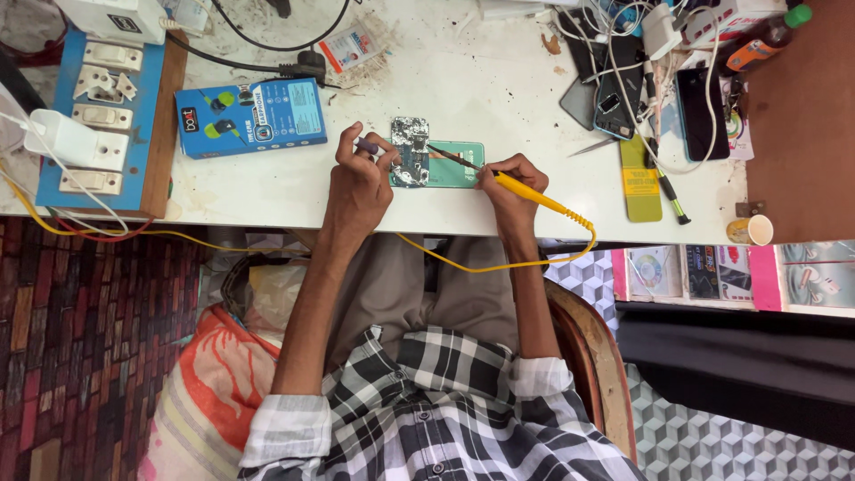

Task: The person uses a soldering iron and solder wire to apply solder to a green circuit board placed on a workbench. They repeatedly heat specific points on the board and feed solder to create joints, occasionally adjusting the board's position.

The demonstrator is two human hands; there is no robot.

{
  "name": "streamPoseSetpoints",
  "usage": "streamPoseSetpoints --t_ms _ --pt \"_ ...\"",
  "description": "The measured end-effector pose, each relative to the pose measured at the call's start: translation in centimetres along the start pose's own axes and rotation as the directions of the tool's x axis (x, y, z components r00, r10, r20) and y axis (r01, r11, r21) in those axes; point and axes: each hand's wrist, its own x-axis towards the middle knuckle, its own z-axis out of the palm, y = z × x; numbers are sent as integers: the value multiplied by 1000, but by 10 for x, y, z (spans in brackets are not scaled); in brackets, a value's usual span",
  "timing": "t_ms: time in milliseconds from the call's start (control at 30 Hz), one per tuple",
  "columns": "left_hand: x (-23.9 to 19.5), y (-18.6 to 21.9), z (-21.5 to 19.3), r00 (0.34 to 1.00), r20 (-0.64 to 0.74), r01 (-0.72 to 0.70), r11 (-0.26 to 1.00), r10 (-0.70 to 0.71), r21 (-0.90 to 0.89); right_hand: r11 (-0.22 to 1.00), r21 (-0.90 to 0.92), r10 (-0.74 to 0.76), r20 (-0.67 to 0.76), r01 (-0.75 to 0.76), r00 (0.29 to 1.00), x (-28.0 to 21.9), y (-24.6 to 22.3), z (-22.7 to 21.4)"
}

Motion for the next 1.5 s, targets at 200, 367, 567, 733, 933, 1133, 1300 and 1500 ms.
streamPoseSetpoints --t_ms 200,367,567,733,933,1133,1300,1500 --pt "1 -2 -1 1000 16 -13 1000 14 -8 1000 -17 10 1 -10 1000 0 0 0" --pt "-1 -2 0 999 34 -26 999 25 30 998 -57 -9 -2 9 1000 -2 0 1" --pt "0 -2 -1 999 30 -40 999 39 35 999 -32 -24 12 25 1000 0 2 1" --pt "1 0 -1 999 33 31 999 -31 -20 1000 14 -18 12 18 1000 1 2 -1" --pt "-2 -3 0 999 36 -37 998 36 49 1000 -15 -9 0 9 1000 -1 -2 2" --pt "0 -3 1 998 31 65 991 -61 -115 994 -88 -67 12 68 998 -3 -8 7" --pt "8 -8 2 943 74 325 859 -323 -395 991 -125 -42 -10 40 999 -5 -9 8" --pt "26 -16 16 989 10 143 943 -147 -300 988 -145 -54 -27 49 998 -6 -11 12"
